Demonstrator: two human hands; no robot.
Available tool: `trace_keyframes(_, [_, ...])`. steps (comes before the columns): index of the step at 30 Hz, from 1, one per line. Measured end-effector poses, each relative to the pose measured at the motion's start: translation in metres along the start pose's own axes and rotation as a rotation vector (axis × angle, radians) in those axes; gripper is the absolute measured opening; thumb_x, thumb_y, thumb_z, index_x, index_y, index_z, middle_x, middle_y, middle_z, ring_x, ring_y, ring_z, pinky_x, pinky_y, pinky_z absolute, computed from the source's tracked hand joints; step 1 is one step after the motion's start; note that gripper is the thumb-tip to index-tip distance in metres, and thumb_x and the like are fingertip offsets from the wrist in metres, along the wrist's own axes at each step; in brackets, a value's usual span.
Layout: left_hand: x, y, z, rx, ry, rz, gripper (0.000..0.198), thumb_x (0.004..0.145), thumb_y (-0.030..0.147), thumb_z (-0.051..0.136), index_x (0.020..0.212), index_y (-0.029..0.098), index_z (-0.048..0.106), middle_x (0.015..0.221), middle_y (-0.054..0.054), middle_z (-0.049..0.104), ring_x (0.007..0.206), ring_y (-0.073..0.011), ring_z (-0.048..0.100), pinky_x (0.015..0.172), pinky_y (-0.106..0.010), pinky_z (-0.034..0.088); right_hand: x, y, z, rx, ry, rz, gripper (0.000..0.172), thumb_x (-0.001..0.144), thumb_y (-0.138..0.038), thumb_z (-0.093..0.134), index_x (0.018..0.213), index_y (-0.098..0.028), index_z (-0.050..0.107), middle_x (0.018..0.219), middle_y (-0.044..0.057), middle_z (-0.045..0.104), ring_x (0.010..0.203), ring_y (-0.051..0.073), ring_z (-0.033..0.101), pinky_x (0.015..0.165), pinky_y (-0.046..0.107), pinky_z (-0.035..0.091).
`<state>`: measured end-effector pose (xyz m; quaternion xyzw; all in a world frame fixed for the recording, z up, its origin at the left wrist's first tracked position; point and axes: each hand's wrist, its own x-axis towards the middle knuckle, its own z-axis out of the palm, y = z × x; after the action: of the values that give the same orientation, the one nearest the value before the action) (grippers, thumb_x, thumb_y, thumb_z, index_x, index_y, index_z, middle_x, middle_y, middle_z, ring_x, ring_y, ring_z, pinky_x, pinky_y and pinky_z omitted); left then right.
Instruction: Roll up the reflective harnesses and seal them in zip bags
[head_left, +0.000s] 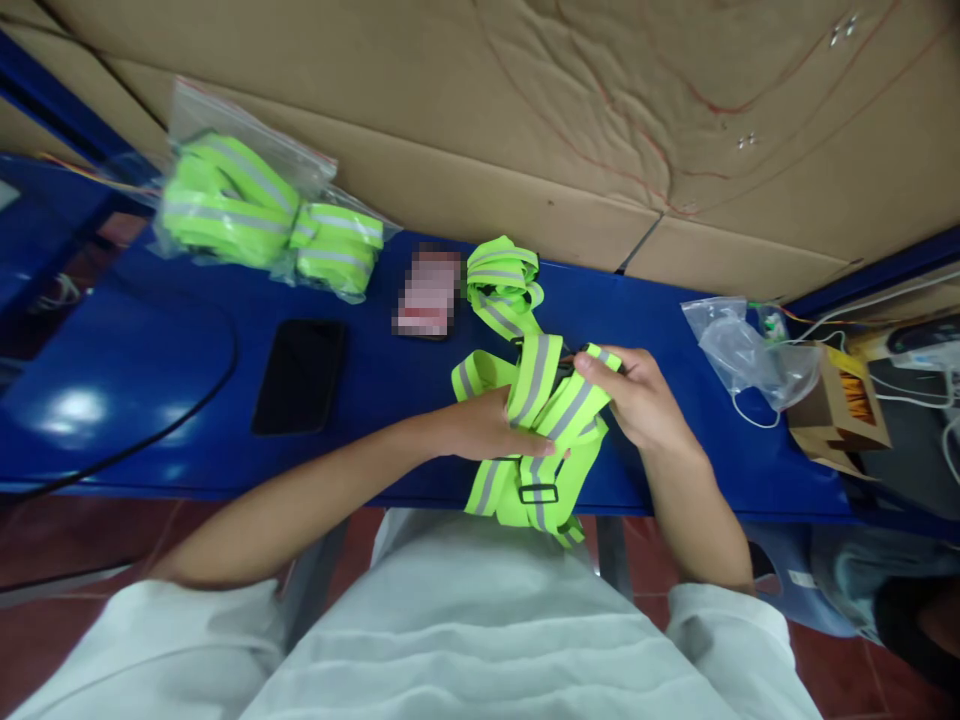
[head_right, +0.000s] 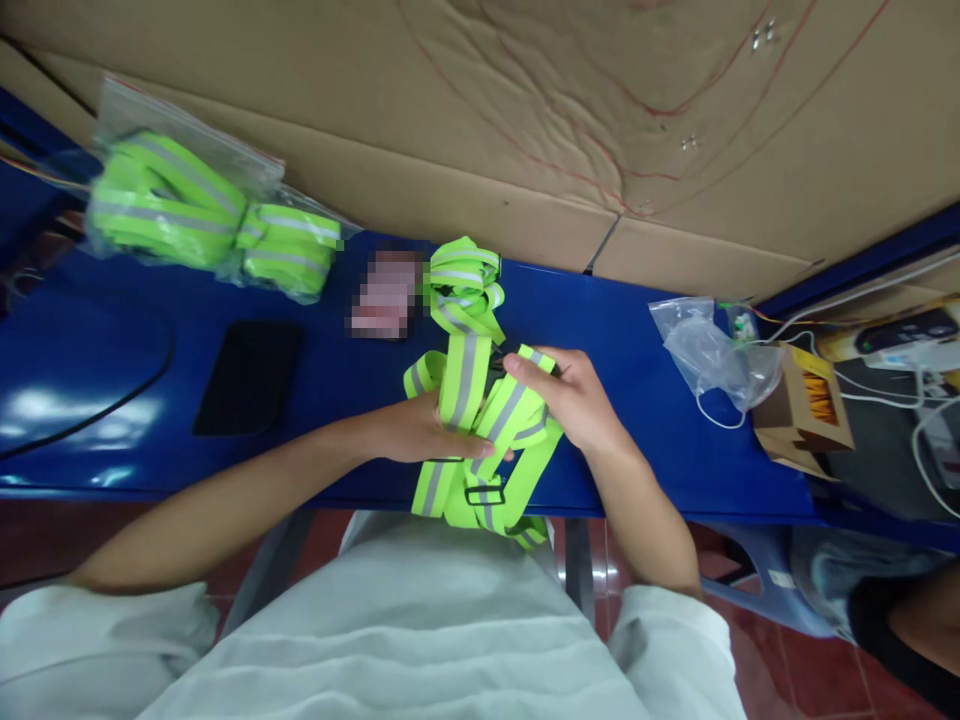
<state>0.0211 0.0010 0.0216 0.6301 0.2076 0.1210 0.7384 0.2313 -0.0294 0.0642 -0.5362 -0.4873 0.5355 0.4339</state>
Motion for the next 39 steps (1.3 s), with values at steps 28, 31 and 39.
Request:
trace_keyframes(28, [-0.002, 0.007, 0.005, -0.223, 0.062, -0.060, 0.030, 0.082, 0.040, 0.080, 0.097, 0.015, 0.075, 0.094, -0.007, 0.079, 0.093, -0.0256, 0.076, 0.090, -0.038, 0.061, -0.011, 0.005, 0.013, -0.529, -0.212, -0.313, 0.035, 0.092, -0.039, 0.076, 0.126, -0.031, 0.075, 0.113, 0.002, 0.079, 0.088, 0.025, 0.078, 0.076, 0.033, 0.062])
trace_keyframes(31, [0.000, 0.008, 0.014, -0.396, 0.179, -0.103, 0.036, 0.070, 0.036, 0.092, 0.094, 0.014, 0.076, 0.093, -0.008, 0.080, 0.092, -0.0266, 0.077, 0.092, -0.041, 0.061, -0.010, 0.007, 0.015, -0.449, -0.157, -0.250, 0.030, 0.091, -0.041, 0.078, 0.119, -0.030, 0.077, 0.105, 0.001, 0.079, 0.056, 0.017, 0.071, 0.047, 0.026, 0.052])
trace_keyframes(39, [-0.002, -0.001, 0.031, -0.509, 0.123, -0.126, 0.041, 0.072, 0.035, 0.092, 0.108, 0.019, 0.079, 0.103, -0.009, 0.080, 0.099, -0.0275, 0.077, 0.092, -0.041, 0.061, -0.002, -0.005, 0.005, -0.315, -0.144, -0.127, 0.029, 0.086, -0.047, 0.081, 0.101, -0.022, 0.078, 0.077, -0.002, 0.073, 0.049, 0.011, 0.060, 0.043, 0.022, 0.045])
